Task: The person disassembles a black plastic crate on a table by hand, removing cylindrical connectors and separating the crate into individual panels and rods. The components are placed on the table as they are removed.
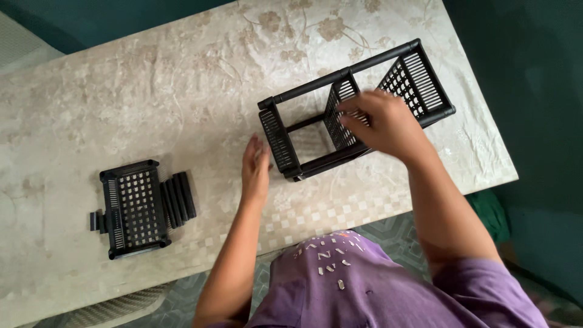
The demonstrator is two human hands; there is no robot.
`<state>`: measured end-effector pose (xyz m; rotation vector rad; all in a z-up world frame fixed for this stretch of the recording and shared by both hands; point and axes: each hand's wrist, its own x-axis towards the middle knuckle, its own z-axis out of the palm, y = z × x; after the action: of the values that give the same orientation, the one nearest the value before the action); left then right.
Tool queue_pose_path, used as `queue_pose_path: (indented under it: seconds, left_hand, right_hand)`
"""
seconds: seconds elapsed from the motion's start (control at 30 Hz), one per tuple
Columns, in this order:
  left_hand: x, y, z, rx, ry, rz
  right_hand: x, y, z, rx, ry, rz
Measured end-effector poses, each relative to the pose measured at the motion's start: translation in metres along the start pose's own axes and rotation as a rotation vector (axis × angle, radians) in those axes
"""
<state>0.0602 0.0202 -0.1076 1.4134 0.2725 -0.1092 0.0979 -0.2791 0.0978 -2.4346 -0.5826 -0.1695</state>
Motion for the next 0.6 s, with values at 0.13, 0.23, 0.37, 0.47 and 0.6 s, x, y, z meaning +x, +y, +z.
queue_pose_path:
  seconds: [0.13,0.23,0.37,0.47,0.6]
  left_hand:
    - [0.029,0.050,0.022,0.136,-0.044,0.072]
    - [0.041,0.074,0.035,0.070,-0.081,-0.039]
    - [0.030,0.084,0.049,0.086,-0.163,0.003]
    - [0.021,0.087,0.051,0.090,-0.150,-0.014]
    - [0.001,0.092,0.048,0.147,-0.184,0.198]
  right_hand:
    - [0.051,0.016,0.027,-0.501,0.215,-0.238]
    - [0.078,0.042,0.045,-0.600,0.055,-0.078]
    - [0.074,0.068,0.058,-0.398,-0.068,0.071]
    - [0.061,0.072,0.061,-0.306,-0.002,0.057]
    - [0.041,0.060,0.050,-0.302,0.211,-0.102]
